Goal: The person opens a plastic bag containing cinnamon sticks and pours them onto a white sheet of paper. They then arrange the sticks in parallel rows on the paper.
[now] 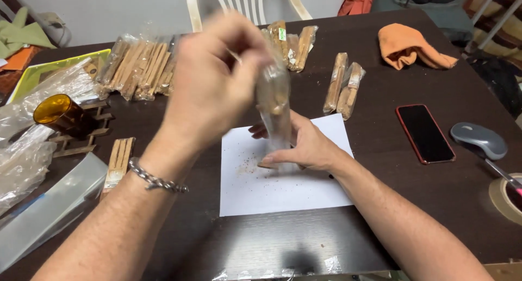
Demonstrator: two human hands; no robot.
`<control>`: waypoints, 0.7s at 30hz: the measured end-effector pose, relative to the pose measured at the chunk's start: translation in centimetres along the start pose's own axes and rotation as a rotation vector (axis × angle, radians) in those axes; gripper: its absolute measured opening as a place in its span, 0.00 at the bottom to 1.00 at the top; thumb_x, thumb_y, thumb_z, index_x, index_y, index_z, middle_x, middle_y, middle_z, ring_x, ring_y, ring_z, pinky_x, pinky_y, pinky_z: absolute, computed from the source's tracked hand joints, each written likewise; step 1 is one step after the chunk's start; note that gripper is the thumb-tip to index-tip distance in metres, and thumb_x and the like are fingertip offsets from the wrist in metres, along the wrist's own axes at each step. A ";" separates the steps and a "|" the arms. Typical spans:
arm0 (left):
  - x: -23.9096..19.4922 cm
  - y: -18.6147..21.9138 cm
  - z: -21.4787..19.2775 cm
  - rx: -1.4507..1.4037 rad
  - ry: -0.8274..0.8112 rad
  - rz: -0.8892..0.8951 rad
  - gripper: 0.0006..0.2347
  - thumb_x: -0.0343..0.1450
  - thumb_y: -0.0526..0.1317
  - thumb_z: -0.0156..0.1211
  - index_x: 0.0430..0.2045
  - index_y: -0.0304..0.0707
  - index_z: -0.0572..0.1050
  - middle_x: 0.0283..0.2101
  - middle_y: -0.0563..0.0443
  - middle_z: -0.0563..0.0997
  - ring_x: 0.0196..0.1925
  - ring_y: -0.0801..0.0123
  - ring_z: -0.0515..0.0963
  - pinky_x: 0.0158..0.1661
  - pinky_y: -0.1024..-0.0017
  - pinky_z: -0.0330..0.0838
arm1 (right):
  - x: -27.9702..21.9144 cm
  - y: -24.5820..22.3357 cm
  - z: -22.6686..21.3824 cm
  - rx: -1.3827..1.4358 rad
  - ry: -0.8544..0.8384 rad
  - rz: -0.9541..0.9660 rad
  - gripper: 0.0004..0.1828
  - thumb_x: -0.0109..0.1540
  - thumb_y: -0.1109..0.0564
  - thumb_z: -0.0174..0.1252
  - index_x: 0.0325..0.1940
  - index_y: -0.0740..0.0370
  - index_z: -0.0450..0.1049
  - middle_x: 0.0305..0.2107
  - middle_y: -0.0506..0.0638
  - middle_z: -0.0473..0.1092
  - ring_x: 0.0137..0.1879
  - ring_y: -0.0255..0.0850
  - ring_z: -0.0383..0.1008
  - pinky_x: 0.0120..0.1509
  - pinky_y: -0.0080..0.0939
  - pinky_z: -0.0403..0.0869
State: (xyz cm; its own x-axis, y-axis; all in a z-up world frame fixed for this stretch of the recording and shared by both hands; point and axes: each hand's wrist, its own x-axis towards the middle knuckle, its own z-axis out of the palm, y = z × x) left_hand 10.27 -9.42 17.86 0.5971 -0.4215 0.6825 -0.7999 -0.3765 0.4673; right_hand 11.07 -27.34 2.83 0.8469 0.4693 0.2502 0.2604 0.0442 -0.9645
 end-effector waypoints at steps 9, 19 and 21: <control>1.6 -1.0 0.1 0.054 -0.004 0.010 0.10 0.70 0.25 0.66 0.37 0.36 0.70 0.36 0.51 0.80 0.36 0.73 0.82 0.43 0.76 0.81 | 0.0 1.8 -0.8 0.005 0.001 -0.027 0.40 0.50 0.57 0.75 0.64 0.63 0.69 0.52 0.48 0.73 0.57 0.40 0.76 0.67 0.43 0.77; -0.9 -1.7 1.0 -0.127 0.192 -0.171 0.10 0.75 0.36 0.59 0.47 0.34 0.68 0.40 0.51 0.76 0.42 0.73 0.75 0.43 0.76 0.73 | -0.4 2.4 -0.4 0.176 0.055 -0.076 0.23 0.61 0.59 0.65 0.58 0.69 0.70 0.45 0.58 0.77 0.50 0.43 0.80 0.60 0.43 0.82; -2.1 -1.6 1.8 -0.204 0.209 -0.231 0.16 0.75 0.42 0.58 0.53 0.31 0.67 0.44 0.49 0.75 0.47 0.70 0.75 0.50 0.74 0.74 | -0.4 2.3 -0.4 0.185 0.086 -0.082 0.23 0.61 0.57 0.65 0.58 0.70 0.70 0.45 0.60 0.77 0.49 0.46 0.81 0.58 0.44 0.83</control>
State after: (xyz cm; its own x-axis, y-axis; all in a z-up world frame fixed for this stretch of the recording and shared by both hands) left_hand 10.42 -9.41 14.68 0.7548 -0.1591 0.6363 -0.6538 -0.2611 0.7102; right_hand 11.49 -27.74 0.57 0.8650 0.3808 0.3266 0.2469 0.2435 -0.9379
